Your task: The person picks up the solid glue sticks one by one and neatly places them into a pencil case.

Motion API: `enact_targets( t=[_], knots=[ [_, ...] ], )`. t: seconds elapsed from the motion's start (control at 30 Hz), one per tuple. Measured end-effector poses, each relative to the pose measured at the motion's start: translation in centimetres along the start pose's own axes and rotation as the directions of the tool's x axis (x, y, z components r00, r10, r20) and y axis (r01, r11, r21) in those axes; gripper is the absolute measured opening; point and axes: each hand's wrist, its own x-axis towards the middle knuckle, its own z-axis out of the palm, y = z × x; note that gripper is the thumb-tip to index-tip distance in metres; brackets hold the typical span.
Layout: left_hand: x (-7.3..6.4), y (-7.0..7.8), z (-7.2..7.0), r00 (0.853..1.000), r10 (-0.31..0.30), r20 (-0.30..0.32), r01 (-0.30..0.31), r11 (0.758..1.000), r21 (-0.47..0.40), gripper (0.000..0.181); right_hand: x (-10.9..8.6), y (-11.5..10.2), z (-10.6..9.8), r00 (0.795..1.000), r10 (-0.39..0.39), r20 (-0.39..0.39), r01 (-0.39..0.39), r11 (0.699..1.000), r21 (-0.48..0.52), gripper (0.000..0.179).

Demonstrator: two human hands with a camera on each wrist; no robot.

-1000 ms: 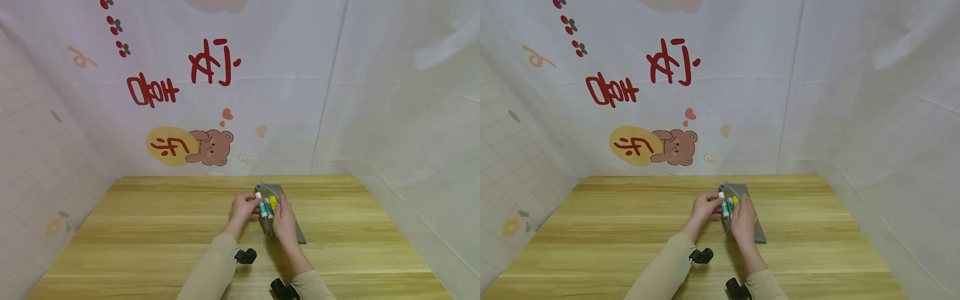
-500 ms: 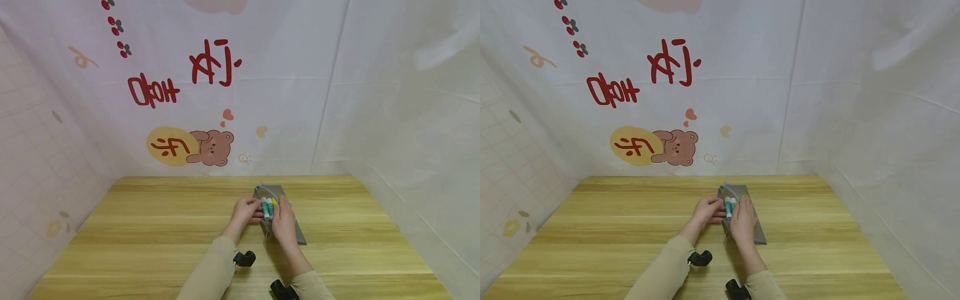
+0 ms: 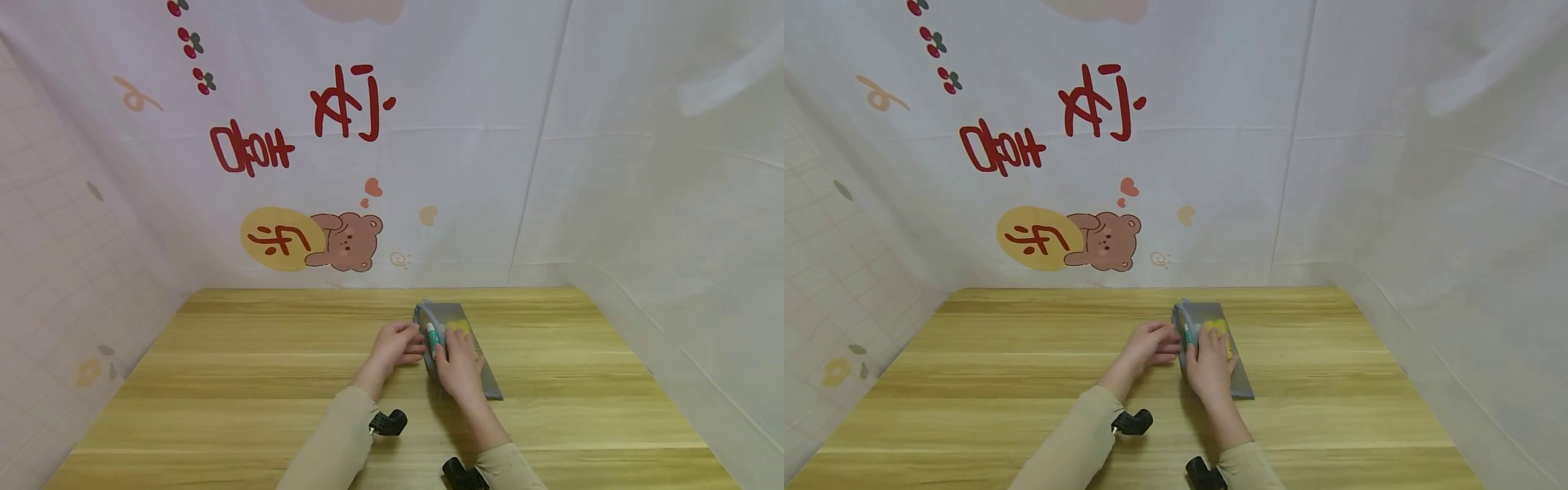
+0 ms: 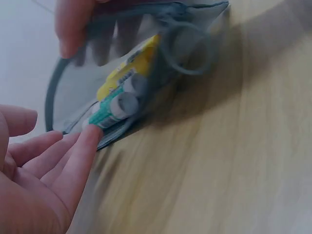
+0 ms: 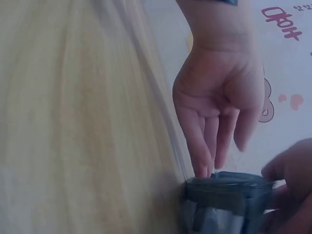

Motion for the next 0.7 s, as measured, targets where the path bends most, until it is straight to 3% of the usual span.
enact_targets(
  t=[0.23, 0.43, 0.57, 0.7],
  knots=[
    [-0.3, 0.7, -1.3, 0.997, 0.023, -0.071, -0.020, 0.999, 0.041, 0.042, -0.2, 0.0, 0.0, 0.993, -0.054, 0.109, 0.066, 0.992, -0.103, 0.044],
    [-1.0, 1.3, -2.5, 0.995, 0.053, -0.089, -0.040, 0.990, 0.137, 0.042, -0.4, 0.0, -0.1, 0.987, -0.084, 0.140, 0.107, 0.981, -0.161, 0.039],
    [-1.6, 1.4, -3.6, 0.992, 0.097, -0.075, -0.076, 0.965, 0.251, 0.038, -0.5, 0.6, -0.3, 0.979, -0.108, 0.174, 0.139, 0.974, -0.180, 0.037],
    [-2.4, 1.4, -4.8, 0.986, 0.154, -0.056, -0.123, 0.920, 0.372, 0.034, -0.3, 1.3, -1.0, 0.964, -0.151, 0.219, 0.193, 0.963, -0.188, 0.037]
  ],
)
